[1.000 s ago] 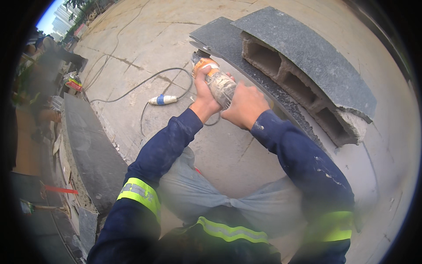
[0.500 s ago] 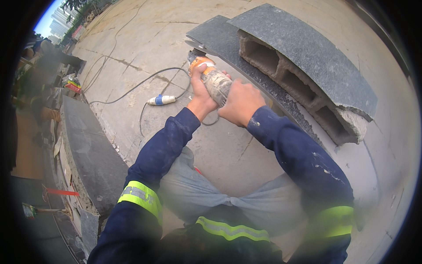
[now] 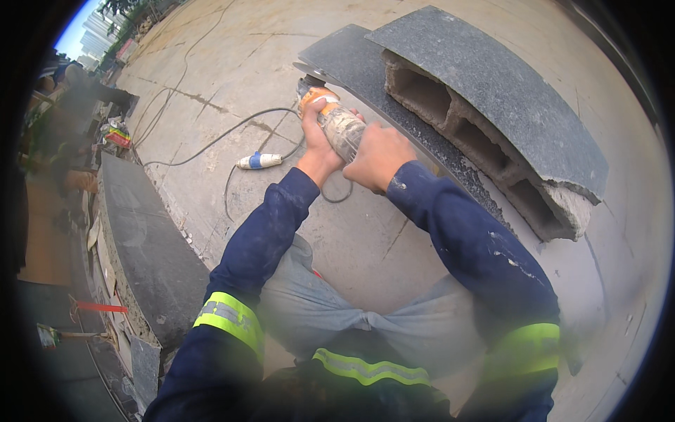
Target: The person uses an angle grinder to cut a dark stone slab resting on a hollow concrete block. The person holds the tool with both hands and guides it along the slab's edge, generating dust as the cut progresses.
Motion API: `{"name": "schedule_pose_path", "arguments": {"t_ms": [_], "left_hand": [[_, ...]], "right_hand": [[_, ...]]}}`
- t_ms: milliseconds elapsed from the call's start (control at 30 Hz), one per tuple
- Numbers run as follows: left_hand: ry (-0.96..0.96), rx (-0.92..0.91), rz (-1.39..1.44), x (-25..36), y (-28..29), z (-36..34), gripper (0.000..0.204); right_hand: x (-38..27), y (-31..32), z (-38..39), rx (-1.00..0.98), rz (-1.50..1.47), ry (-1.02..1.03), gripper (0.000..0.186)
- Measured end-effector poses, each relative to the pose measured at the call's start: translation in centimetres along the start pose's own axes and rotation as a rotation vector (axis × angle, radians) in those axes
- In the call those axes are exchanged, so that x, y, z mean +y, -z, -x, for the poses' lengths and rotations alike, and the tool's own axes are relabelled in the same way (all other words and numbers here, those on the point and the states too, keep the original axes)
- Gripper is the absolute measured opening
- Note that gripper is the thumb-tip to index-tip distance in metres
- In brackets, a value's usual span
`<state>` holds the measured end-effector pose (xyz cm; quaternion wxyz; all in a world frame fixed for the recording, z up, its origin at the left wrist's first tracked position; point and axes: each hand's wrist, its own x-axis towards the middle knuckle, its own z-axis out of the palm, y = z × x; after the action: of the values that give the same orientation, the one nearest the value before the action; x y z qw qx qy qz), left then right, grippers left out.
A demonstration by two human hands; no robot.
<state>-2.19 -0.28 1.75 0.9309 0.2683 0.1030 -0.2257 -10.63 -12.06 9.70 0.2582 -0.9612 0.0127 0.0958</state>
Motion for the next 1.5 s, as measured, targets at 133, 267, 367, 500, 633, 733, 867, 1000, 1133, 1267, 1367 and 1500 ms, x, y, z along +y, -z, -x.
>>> {"name": "schedule_pose_path", "arguments": {"t_ms": [133,267,367,500,633,733,867,1000,1133,1267,1367,1500], "left_hand": [[0.004,0.014,0.011,0.3,0.2,-0.7,0.052],[-0.001,0.004,0.009,0.6,0.4,-1.1,0.052],[0.024,0.011,0.026,0.9,0.9,-1.6,0.052],[0.025,0.000,0.025,0.9,0.8,-1.7,0.052],[0.035,-0.004,0.033,0.7,0.6,-1.3,0.052],[0.042,-0.005,0.035,0.6,0.4,-0.7,0.052],[0.046,-0.022,0.031,0.2,0.2,-0.2,0.052],[0.067,-0.024,0.035,0.0,0.0,0.3,0.052],[0.062,-0.022,0.028,-0.4,-0.4,1.0,0.052],[0.058,-0.018,0.024,-0.7,-0.3,1.4,0.053],[0.093,-0.025,0.040,-1.0,-0.4,1.7,0.052],[0.068,-0.005,0.004,-1.3,-0.9,2.4,0.052]], "right_hand": [[0.1,-0.4,-0.8,0.015,-0.012,0.000,0.053],[0.1,-0.5,-1.4,-0.002,-0.011,-0.012,0.056],[0.0,-0.7,-1.8,0.005,-0.025,-0.006,0.057],[-0.2,-0.4,-1.7,-0.025,-0.028,-0.019,0.059],[-0.3,-0.2,-1.4,-0.038,-0.003,-0.040,0.059],[-0.4,0.0,-0.8,-0.038,-0.018,-0.039,0.057],[-0.1,-0.2,-0.2,-0.012,-0.002,-0.019,0.056],[-0.1,0.0,0.5,0.007,0.009,-0.019,0.056],[0.5,-0.4,0.9,0.040,-0.013,0.011,0.062],[0.2,-0.1,1.6,0.031,0.036,0.005,0.054],[0.3,0.0,2.1,0.032,0.032,-0.004,0.054],[0.3,0.3,2.8,0.021,0.019,-0.004,0.053]]}}
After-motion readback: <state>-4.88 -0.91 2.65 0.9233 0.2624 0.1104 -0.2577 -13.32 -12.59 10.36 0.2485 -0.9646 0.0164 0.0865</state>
